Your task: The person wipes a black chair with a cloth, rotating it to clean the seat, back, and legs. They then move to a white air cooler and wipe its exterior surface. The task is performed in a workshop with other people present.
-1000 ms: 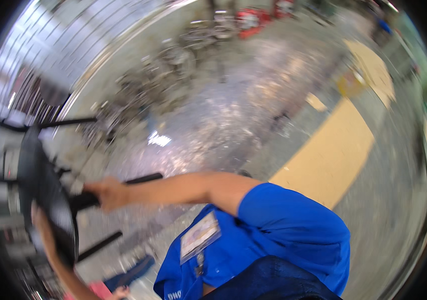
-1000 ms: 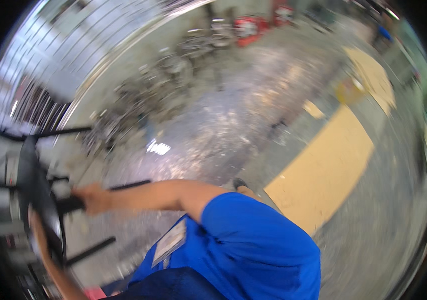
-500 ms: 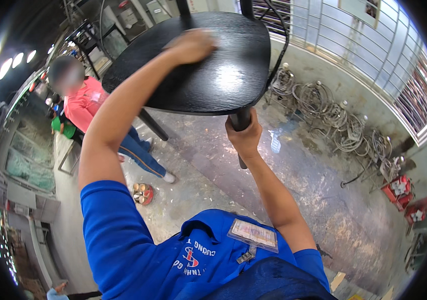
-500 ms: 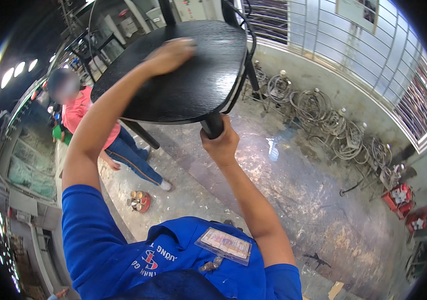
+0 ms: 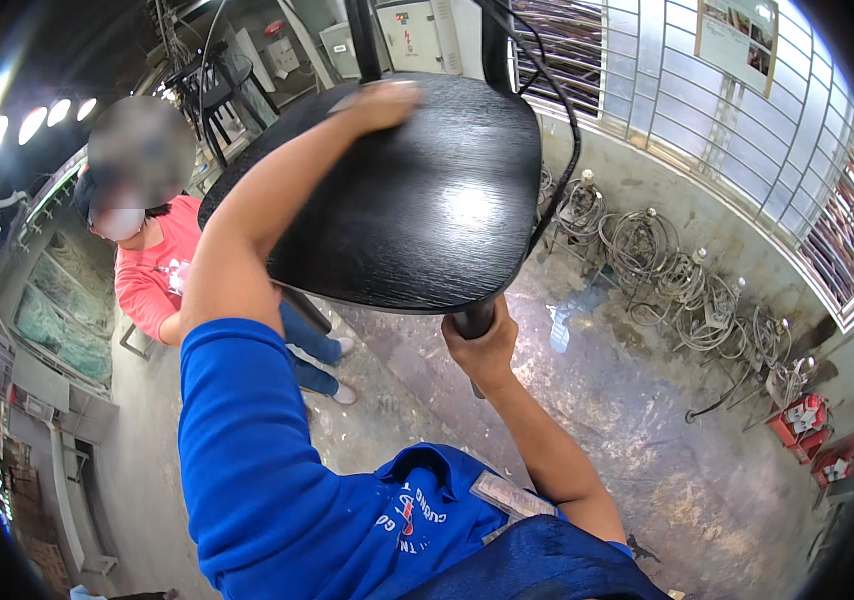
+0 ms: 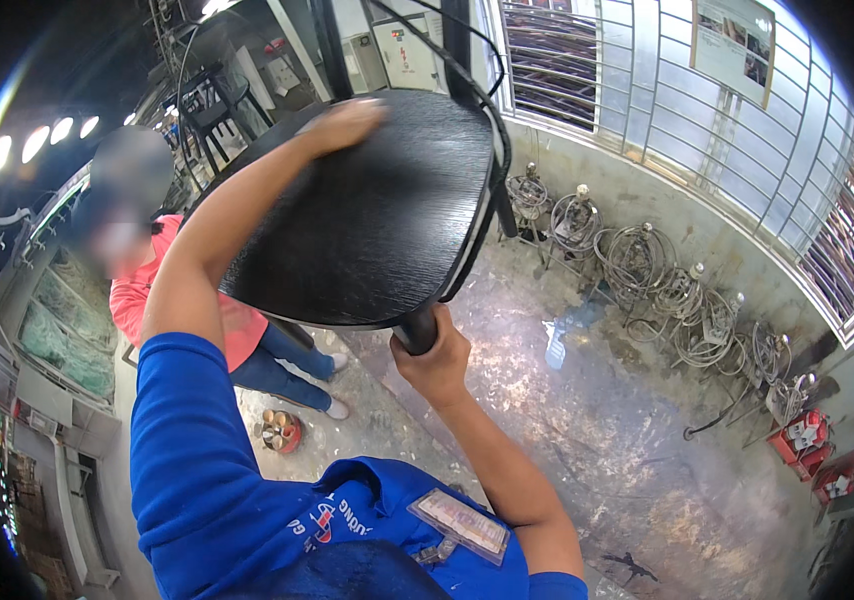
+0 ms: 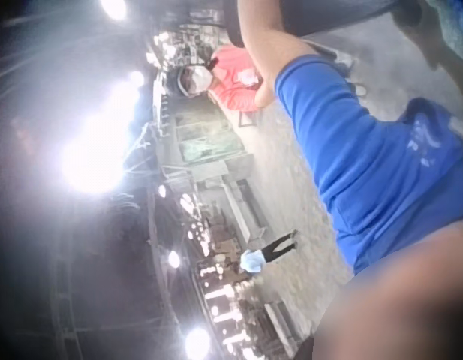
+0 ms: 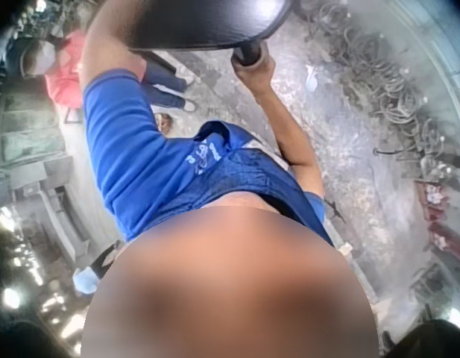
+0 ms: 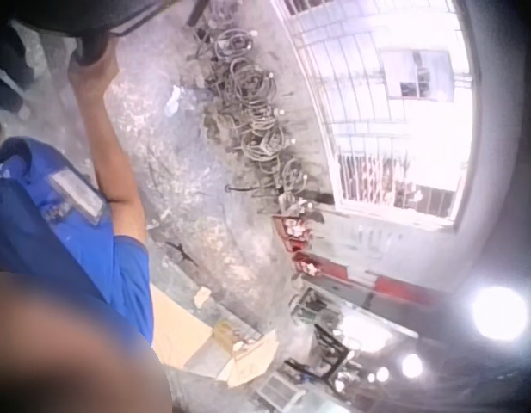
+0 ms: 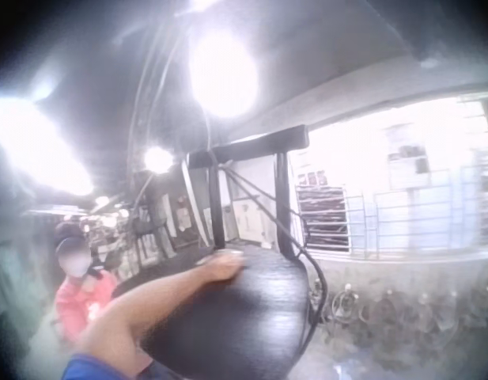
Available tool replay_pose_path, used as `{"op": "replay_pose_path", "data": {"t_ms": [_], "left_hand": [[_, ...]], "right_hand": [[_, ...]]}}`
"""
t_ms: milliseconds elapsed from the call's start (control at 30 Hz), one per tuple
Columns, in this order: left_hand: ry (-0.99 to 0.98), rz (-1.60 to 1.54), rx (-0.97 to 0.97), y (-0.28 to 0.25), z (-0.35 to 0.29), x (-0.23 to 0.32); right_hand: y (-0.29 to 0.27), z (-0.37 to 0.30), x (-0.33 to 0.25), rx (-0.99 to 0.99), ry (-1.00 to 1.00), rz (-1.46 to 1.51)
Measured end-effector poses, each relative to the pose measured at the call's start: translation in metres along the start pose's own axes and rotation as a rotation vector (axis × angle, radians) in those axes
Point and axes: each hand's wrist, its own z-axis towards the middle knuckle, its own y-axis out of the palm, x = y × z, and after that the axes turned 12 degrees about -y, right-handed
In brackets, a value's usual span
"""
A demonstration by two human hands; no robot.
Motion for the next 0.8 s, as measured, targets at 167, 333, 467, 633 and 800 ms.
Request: {"op": "replay_pose_path", "data": {"t_ms": [167, 333, 467, 633, 800], "left_hand": [[0.593, -0.217, 0.18, 0.027, 0.052, 0.083], [-0.292, -0.086, -0.209, -0.003, 0.007, -0.071], [-0.022, 0.283, -0.065, -0.004, 0.016, -0.017], [0.422, -0.311, 0.143, 0.019, 0.023, 0.106], [0.119, 0.188, 0.008, -0.002, -0.036, -0.073]], "right_hand": [[-0.001, 0.001, -0.004, 0.044, 0.023, 0.03], [-0.013, 0.01, -0.005, 0.042, 0.026, -0.046], [-0.012, 0.011, -0.003, 0.023, 0.006, -0.063], [-0.004, 0.014, -0.007, 0.024, 0.094, -0.037], [-0.011, 0.031, -0.001, 0.014, 0.059, -0.085]]}}
